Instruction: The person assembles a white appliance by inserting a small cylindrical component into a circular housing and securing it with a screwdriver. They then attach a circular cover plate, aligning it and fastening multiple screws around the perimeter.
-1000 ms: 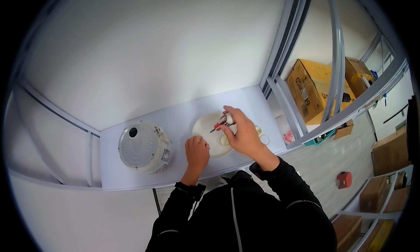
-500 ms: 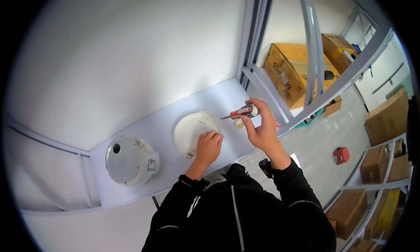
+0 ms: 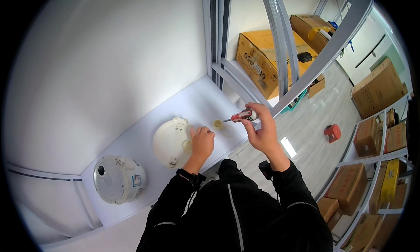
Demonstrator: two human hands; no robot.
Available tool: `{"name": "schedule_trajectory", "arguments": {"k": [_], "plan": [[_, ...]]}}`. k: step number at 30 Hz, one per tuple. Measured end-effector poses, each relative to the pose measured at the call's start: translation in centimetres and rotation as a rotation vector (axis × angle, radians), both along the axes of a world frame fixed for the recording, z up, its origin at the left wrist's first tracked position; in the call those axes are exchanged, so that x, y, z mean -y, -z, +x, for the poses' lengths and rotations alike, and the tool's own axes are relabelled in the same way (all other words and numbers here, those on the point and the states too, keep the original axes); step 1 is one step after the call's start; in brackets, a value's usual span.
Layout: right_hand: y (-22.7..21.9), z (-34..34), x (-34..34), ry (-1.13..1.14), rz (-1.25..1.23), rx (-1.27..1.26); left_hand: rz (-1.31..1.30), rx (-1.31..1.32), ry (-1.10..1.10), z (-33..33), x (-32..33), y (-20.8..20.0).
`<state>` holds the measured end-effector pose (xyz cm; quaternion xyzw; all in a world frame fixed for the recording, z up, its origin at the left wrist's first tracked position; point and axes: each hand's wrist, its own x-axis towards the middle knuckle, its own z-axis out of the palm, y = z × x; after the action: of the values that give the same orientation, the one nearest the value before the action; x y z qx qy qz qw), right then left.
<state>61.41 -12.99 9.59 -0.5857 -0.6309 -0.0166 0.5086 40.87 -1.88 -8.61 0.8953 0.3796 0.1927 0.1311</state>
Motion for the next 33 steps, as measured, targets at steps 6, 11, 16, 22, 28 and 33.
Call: {"name": "schedule_trajectory", "arguments": {"k": [6, 11, 16, 22, 28, 33], "plan": [[-0.1, -0.2, -0.6, -0.057, -0.026, -0.047, -0.020, 0.099, 0.008, -0.7, 0.3, -0.4], [-0.2, -1.4, -2.1, -0.145, 0.014, -0.037, -0.025, 0.226, -0.042, -4.3, 0.4, -3.0], [-0.3, -3.7, -3.2, -0.317, 0.037, -0.027, -0.032, 0.197, -0.212, -12.4, 1.1, -5.0], [0.2, -7.4, -4.3, -0.489, -0.006, -0.084, -0.072, -0.054, -0.282, -18.3, 3.7, -4.4], [0.5, -10.5, -4.3, -0.579, -0.051, -0.131, -0.130, 0.126, -0.212, -18.0, 5.5, -3.7], [1.1, -12.1, -4.0, -0.572, -0.076, -0.044, -0.058, 0.046, -0.320, -16.7, 7.0, -2.1]]}}
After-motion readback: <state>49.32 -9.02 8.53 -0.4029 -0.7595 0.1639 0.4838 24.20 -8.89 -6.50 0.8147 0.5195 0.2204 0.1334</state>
